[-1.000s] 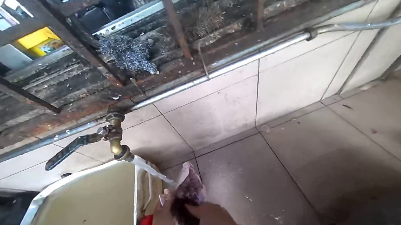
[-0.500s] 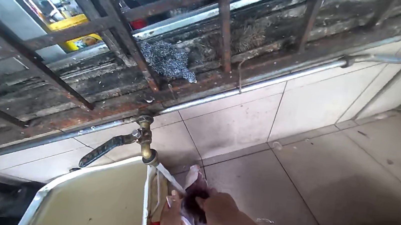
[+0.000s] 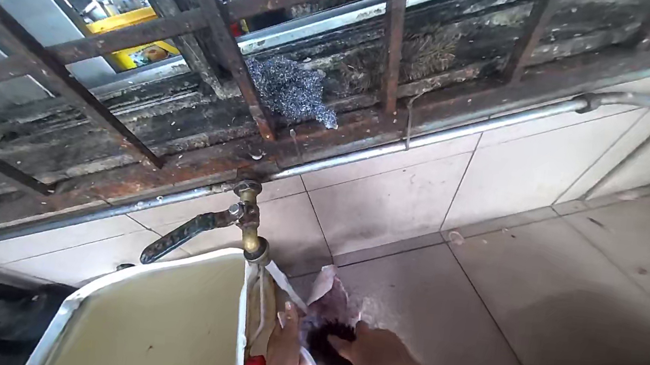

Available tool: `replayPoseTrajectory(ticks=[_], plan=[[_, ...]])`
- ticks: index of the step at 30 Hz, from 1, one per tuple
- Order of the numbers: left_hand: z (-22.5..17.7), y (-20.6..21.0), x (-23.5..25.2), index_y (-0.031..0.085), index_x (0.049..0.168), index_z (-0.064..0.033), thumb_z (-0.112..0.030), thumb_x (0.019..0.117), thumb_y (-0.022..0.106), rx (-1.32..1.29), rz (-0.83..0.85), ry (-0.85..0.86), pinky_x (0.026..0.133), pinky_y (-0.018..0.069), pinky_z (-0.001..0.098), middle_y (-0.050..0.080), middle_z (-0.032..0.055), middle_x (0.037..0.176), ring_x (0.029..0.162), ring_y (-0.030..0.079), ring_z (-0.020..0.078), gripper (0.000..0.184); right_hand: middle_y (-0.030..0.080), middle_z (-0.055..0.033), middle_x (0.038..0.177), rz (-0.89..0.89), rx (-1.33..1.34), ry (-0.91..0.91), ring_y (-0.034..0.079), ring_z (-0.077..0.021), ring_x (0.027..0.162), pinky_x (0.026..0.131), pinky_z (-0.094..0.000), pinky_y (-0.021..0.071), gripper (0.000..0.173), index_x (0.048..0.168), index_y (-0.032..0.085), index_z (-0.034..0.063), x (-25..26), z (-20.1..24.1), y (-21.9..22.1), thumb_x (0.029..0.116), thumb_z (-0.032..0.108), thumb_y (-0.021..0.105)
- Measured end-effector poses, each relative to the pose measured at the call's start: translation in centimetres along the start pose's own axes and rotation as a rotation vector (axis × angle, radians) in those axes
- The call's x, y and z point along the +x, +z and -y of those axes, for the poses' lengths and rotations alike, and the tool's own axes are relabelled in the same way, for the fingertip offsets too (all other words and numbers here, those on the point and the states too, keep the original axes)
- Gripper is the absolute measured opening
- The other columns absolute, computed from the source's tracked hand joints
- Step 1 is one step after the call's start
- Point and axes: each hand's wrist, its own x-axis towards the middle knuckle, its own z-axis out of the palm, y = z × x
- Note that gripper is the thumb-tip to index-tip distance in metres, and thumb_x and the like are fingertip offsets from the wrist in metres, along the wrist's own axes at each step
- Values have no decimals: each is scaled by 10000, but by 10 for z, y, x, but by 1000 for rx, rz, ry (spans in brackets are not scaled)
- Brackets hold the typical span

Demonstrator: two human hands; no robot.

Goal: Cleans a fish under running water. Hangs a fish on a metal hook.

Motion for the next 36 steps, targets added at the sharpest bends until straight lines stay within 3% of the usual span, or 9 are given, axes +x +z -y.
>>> replayPoseTrajectory(ticks=[4, 8, 11, 19, 21, 23, 28, 32, 36], plan=[[4, 6, 2, 506, 1419, 24, -392, 1096, 463, -34, 32, 19, 1015, 523, 502, 643, 224, 1281, 1168, 638, 293, 528, 435, -316, 1500, -118, 76, 12, 617, -510, 1118, 851, -677, 526, 766, 1595, 390, 306, 14, 6, -4, 900, 385, 703], [4, -3, -1, 570, 1317, 42, -373, 1096, 469, -30, 21, 46, 901, 574, 447, 692, 188, 1093, 989, 684, 237, 481, 521, -321, 1401, -78, 63, 21, 634, -501, 1086, 826, -662, 534, 730, 1581, 419, 327, -7, 11, 17, 909, 382, 699], [3, 2, -4, 522, 1423, 18, -401, 1089, 479, 37, 38, 32, 1048, 506, 487, 648, 218, 1292, 1191, 633, 280, 538, 471, -305, 1466, -120, 51, 52, 613, -495, 1136, 850, -661, 533, 787, 1590, 394, 333, 12, 6, 7, 876, 343, 727], [2, 0, -5, 535, 1424, 1, -411, 1082, 492, 94, -4, 41, 1064, 491, 508, 634, 215, 1327, 1227, 615, 295, 537, 462, -282, 1498, -248, 87, 100, 652, -464, 1088, 828, -629, 559, 780, 1593, 394, 325, 16, 15, 25, 883, 363, 715], [3, 1, -3, 557, 1390, 12, -410, 1082, 496, 66, -17, 31, 1027, 509, 514, 655, 220, 1272, 1178, 636, 300, 526, 420, -288, 1524, -201, 98, 124, 642, -468, 1100, 846, -625, 555, 818, 1622, 328, 319, 13, 22, 25, 899, 338, 713], [-2, -2, -2, 581, 1339, 30, -420, 1084, 488, 80, -26, 28, 966, 534, 512, 674, 223, 1185, 1091, 657, 301, 526, 511, -315, 1421, -244, 77, 93, 660, -483, 1041, 801, -632, 559, 738, 1590, 404, 322, -9, 21, 41, 915, 344, 702], [-5, 3, -9, 538, 1402, 9, -414, 1083, 489, 46, -11, 1, 1029, 499, 506, 637, 222, 1292, 1189, 621, 298, 532, 443, -296, 1480, -238, 41, 103, 607, -479, 1157, 873, -609, 554, 755, 1604, 368, 310, 15, 22, 19, 924, 243, 692], [-3, -4, 1, 578, 1341, 14, -443, 1090, 454, 32, -11, 23, 919, 560, 479, 687, 194, 1142, 1032, 674, 264, 536, 535, -309, 1380, -293, 63, 60, 659, -477, 1031, 783, -619, 564, 717, 1574, 437, 315, -13, 19, 50, 910, 315, 708], [2, 6, -7, 538, 1411, 7, -413, 1071, 523, 58, -36, 17, 1036, 504, 515, 640, 223, 1302, 1200, 626, 302, 541, 438, -295, 1491, -230, 67, 143, 622, -472, 1130, 862, -610, 554, 792, 1613, 353, 301, 22, 24, 17, 903, 255, 701]])
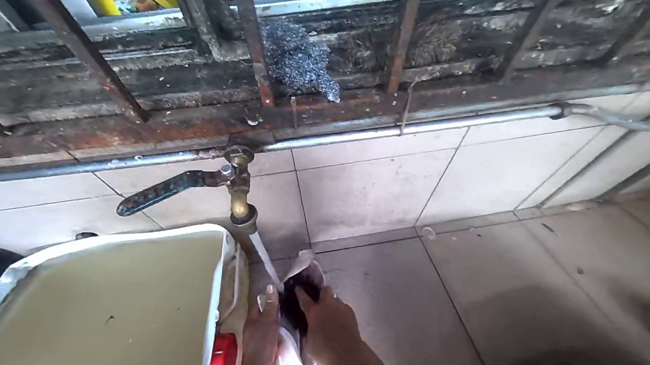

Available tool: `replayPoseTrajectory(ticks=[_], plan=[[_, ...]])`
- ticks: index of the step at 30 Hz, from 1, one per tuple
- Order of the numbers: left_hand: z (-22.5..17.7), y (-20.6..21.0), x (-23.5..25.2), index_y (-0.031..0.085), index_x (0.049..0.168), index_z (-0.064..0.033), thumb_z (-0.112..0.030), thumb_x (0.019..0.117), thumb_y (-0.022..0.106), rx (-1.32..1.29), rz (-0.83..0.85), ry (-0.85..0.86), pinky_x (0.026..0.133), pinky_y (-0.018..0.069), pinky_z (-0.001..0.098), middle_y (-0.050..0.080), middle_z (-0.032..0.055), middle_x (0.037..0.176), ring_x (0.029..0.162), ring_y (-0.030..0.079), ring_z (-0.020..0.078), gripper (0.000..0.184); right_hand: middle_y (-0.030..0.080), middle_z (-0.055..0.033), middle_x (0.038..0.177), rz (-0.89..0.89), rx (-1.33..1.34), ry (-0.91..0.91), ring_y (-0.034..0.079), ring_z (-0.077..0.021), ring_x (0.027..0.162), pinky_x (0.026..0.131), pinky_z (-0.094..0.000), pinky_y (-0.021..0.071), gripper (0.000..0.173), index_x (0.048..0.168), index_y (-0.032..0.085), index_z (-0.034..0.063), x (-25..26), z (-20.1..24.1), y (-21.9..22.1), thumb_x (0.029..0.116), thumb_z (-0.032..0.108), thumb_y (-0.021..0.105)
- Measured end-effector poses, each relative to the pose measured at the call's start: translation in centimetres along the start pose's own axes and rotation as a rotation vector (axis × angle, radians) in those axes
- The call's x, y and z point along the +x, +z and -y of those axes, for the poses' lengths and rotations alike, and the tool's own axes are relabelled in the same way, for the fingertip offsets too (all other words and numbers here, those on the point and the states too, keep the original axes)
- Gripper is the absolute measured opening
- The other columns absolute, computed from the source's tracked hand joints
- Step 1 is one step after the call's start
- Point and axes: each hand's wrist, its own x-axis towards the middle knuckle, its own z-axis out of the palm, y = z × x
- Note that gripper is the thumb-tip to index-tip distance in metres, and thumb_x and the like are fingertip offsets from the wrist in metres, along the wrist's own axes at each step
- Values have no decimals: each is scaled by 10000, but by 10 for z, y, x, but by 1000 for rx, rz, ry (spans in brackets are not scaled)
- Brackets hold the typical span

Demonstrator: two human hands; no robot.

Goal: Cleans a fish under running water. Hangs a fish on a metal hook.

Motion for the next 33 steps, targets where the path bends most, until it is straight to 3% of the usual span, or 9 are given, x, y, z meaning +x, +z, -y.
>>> replayPoseTrajectory(ticks=[5, 10, 14, 16, 19, 22, 25, 29, 33], plan=[[1, -11, 7, 573, 1344, 42, -411, 1081, 495, -28, 24, 12, 995, 525, 502, 671, 225, 1207, 1116, 652, 294, 530, 496, -310, 1426, 10, -28, -53, 627, -490, 1105, 823, -633, 554, 782, 1590, 403, 312, -21, -5, 7, 885, 212, 725], [0, -8, 0, 590, 1352, 11, -441, 1058, 541, 101, -44, 21, 970, 522, 525, 671, 222, 1210, 1105, 650, 307, 542, 448, -305, 1454, 4, -106, 59, 571, -482, 1209, 900, -605, 544, 718, 1592, 406, 238, 6, 1, -39, 932, 68, 635], [-3, -4, -2, 607, 1315, 17, -433, 1059, 544, 102, -37, 13, 983, 523, 551, 679, 227, 1197, 1121, 655, 325, 522, 464, -314, 1445, 83, -108, -2, 605, -500, 1132, 850, -643, 539, 779, 1610, 356, 319, -16, -4, -25, 917, 211, 694], [-2, -6, -5, 645, 1248, 18, -416, 1039, 593, 149, -51, 9, 938, 523, 544, 688, 219, 1131, 1059, 657, 317, 484, 505, -324, 1413, 88, -116, 122, 597, -527, 1154, 849, -675, 536, 660, 1521, 492, 227, -8, -23, -27, 902, 202, 722], [-3, -10, -1, 639, 1243, 16, -274, 965, 733, 121, -52, 9, 904, 554, 507, 697, 194, 1113, 1018, 676, 282, 413, 543, -305, 1375, 92, -97, 246, 594, -499, 1188, 891, -668, 526, 754, 1552, 444, 193, -5, -38, -62, 861, 283, 732], [0, -9, -2, 586, 1325, 12, -212, 959, 733, 122, -18, -19, 946, 544, 519, 678, 209, 1192, 1090, 662, 300, 453, 686, -165, 1258, 109, 178, 73, 652, -376, 1164, 937, -654, 513, 676, 1455, 563, 263, -1, -25, -48, 826, 416, 757], [3, -9, -3, 536, 1357, 55, -118, 983, 654, 115, 32, -1, 935, 544, 526, 649, 250, 1207, 1086, 648, 324, 429, 657, -220, 1290, 221, 197, 19, 630, -428, 1184, 943, -697, 490, 725, 1497, 530, 178, 16, -13, -24, 849, 419, 748], [5, -22, 1, 600, 1236, 55, -28, 917, 693, 28, 88, -5, 875, 578, 451, 686, 190, 1095, 981, 678, 253, 342, 692, -183, 995, 260, 256, 66, 661, -351, 850, 726, -604, 514, 458, 1168, 703, 88, 22, -27, -55, 800, 342, 804], [0, -20, 0, 534, 1288, 40, 49, 911, 630, -89, 185, -45, 819, 601, 456, 676, 193, 1101, 963, 687, 259, 389, 610, -218, 1366, 168, 192, -40, 596, -421, 1238, 966, -674, 491, 668, 1474, 557, 176, 27, -12, -34, 853, 316, 761]])
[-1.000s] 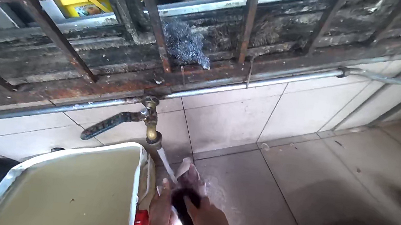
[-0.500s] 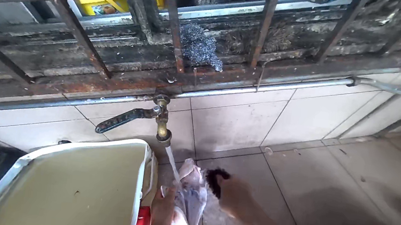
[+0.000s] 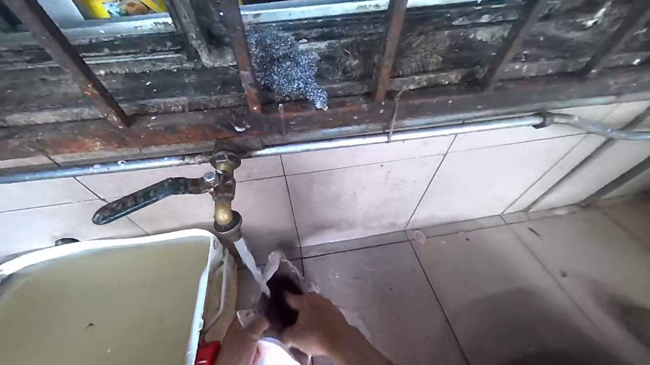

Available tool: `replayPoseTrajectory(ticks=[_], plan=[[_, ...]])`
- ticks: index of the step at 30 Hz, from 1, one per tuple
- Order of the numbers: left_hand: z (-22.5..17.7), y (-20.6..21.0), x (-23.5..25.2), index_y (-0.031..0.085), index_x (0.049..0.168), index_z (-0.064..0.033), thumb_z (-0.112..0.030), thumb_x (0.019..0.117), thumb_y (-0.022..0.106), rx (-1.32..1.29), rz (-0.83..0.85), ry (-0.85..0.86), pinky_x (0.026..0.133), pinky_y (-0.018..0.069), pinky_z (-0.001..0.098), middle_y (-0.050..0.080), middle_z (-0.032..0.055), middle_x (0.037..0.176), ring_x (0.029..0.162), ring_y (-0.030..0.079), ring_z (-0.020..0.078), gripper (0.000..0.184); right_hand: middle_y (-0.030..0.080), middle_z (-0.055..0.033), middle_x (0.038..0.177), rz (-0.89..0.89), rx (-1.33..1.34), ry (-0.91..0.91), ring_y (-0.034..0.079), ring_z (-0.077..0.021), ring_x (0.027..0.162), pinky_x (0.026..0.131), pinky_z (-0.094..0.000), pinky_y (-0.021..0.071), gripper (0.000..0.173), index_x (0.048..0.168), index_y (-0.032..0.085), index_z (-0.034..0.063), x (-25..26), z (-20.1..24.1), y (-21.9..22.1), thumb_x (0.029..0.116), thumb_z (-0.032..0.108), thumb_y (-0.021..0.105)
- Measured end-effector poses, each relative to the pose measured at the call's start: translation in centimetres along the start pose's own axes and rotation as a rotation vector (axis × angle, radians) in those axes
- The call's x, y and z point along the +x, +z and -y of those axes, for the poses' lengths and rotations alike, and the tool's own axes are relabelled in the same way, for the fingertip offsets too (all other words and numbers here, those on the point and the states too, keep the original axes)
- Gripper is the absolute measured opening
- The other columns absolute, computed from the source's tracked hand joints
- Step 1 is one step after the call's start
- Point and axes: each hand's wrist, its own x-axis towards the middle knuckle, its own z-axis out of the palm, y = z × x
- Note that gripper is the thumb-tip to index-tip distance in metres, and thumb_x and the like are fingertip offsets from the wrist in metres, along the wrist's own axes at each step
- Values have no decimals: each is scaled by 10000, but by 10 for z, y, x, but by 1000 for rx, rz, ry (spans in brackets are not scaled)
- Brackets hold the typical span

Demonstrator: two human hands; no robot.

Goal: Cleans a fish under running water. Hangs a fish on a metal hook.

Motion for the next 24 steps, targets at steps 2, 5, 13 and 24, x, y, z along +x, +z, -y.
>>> replayPoseTrajectory(ticks=[2, 5, 13, 24], plan=[[1, -2, -2, 548, 1263, 44, 57, 907, 634, 16, -4, 10, 818, 605, 455, 677, 192, 1092, 956, 687, 258, 366, 527, -314, 1385, 4, -268, 60, 571, -510, 1202, 867, -692, 513, 516, 1365, 624, 103, -9, 5, 0, 876, 225, 733], [7, 0, -4, 558, 1290, 56, 43, 863, 690, 95, -55, 70, 880, 582, 450, 672, 205, 1138, 999, 675, 259, 447, 604, -253, 1309, -17, -270, 92, 600, -458, 1184, 869, -675, 517, 480, 1278, 670, 113, -16, 3, -21, 847, 308, 747], [-7, 19, -47, 568, 1382, 37, -191, 958, 677, 854, -132, 208, 1053, 481, 588, 648, 278, 1279, 1198, 633, 417, 493, 699, -217, 1124, 146, -291, 123, 666, -419, 1055, 834, -682, 507, 411, 1138, 708, 75, -59, -20, -39, 861, 374, 757], [71, 58, -56, 629, 1252, 108, -106, 851, 742, 865, -477, 629, 1006, 515, 543, 667, 299, 1194, 1140, 648, 451, 468, 690, -219, 948, 312, -316, 77, 664, -387, 866, 743, -636, 508, 343, 1029, 708, 3, -38, -9, -79, 833, 257, 829]])
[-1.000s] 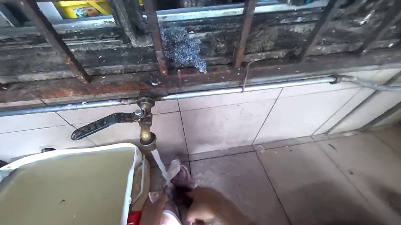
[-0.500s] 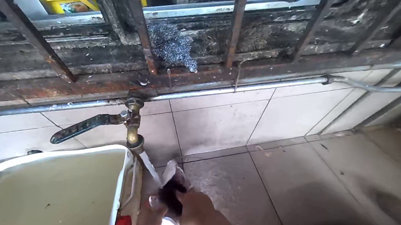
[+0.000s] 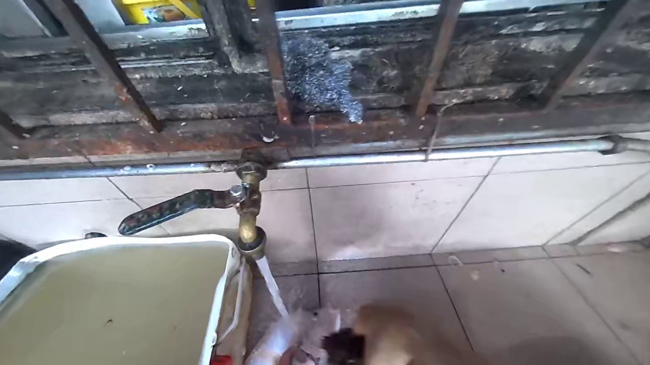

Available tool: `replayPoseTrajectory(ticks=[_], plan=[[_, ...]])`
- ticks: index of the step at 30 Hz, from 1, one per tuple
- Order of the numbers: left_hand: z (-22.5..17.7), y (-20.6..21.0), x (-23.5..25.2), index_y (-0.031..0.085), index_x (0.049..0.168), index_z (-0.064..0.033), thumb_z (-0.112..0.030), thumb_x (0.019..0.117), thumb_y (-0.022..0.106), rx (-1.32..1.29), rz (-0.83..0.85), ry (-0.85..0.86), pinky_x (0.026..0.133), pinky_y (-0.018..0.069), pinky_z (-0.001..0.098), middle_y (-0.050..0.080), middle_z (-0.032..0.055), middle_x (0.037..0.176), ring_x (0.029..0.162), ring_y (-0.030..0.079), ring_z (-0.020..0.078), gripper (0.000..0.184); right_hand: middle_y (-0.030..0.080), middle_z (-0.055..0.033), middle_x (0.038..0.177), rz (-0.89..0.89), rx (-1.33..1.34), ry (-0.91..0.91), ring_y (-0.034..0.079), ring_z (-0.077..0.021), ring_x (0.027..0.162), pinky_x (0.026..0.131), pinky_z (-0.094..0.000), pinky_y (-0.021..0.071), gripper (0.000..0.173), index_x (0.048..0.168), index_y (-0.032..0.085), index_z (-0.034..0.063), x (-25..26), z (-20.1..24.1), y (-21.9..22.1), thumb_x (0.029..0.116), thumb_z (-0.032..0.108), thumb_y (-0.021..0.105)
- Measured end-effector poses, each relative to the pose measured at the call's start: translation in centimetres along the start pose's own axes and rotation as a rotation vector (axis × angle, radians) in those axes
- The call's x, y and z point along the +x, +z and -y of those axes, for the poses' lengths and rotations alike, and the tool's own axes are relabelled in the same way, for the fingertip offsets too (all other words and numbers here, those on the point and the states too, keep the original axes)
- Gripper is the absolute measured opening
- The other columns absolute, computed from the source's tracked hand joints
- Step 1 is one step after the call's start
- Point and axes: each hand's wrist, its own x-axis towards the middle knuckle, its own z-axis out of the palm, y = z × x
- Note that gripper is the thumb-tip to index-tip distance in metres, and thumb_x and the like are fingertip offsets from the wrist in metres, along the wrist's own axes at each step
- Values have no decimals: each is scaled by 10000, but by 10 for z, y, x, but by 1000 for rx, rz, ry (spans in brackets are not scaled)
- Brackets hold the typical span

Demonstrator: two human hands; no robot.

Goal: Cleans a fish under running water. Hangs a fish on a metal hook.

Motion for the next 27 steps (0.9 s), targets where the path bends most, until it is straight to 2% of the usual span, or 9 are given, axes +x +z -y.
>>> replayPoseTrajectory(ticks=[3, 5, 8, 13, 17, 20, 23, 25, 27], plan=[[-2, 8, -1, 649, 1212, 101, -93, 827, 758, -7, -45, -19, 978, 529, 549, 681, 300, 1138, 1084, 668, 452, 445, 691, -151, 879, -132, 156, -68, 666, -302, 776, 692, -560, 527, 301, 1034, 703, 46, -7, 1, -18, 823, 232, 809], [-7, 7, 2, 625, 1248, 113, -111, 830, 769, -5, -14, -63, 994, 518, 555, 665, 315, 1174, 1116, 653, 463, 496, 718, -151, 1033, -166, 251, -144, 691, -331, 941, 804, -612, 538, 408, 1184, 702, 105, 7, 19, 5, 843, 316, 777], [-8, 4, 5, 614, 1274, 97, -114, 812, 764, 21, 37, -104, 997, 514, 559, 648, 306, 1224, 1152, 642, 448, 530, 703, -224, 1099, -39, 11, -14, 676, -425, 1040, 842, -687, 507, 488, 1148, 692, 44, 8, 3, 39, 873, 445, 737], [-21, -17, 42, 595, 1354, 46, -252, 1014, 598, -35, 207, -348, 1029, 489, 595, 646, 282, 1288, 1206, 633, 422, 452, 679, -222, 1204, -104, 70, 165, 648, -414, 1135, 924, -661, 497, 488, 1272, 652, 65, -34, -63, 23, 909, 382, 732], [-5, -37, 91, 576, 1366, 34, -246, 977, 662, -111, 483, -512, 985, 507, 615, 670, 277, 1209, 1141, 650, 418, 487, 696, -207, 1186, -275, 85, 2, 664, -415, 1103, 880, -673, 513, 503, 1226, 690, 132, -5, 5, 42, 870, 486, 720], [3, -37, 97, 591, 1331, 66, -191, 978, 680, -236, 443, -611, 962, 532, 568, 697, 256, 1157, 1090, 676, 383, 445, 525, -320, 1398, -374, 126, 92, 603, -491, 1182, 895, -643, 533, 574, 1402, 587, 52, 36, 54, 65, 900, 296, 722], [6, -39, 93, 630, 1199, 89, -83, 931, 697, -436, 336, -712, 827, 546, 539, 677, 252, 1041, 933, 656, 347, 325, 653, -271, 1238, -202, 78, 48, 646, -465, 1107, 862, -682, 521, 506, 1212, 692, 46, 41, 45, 63, 839, 379, 768], [10, -46, 89, 632, 1194, 79, -67, 926, 703, -464, 335, -743, 821, 540, 537, 669, 248, 1042, 934, 644, 342, 314, 706, -194, 1014, -141, 181, 0, 678, -376, 899, 739, -630, 522, 440, 1098, 719, 70, 43, 23, 43, 782, 362, 813], [8, -45, 86, 609, 1273, 64, -76, 914, 719, -414, 359, -705, 880, 536, 568, 668, 269, 1119, 1020, 650, 379, 401, 699, -193, 1113, -239, 165, 35, 678, -380, 1004, 811, -644, 531, 473, 1181, 702, 108, 43, 28, 34, 804, 385, 775]])
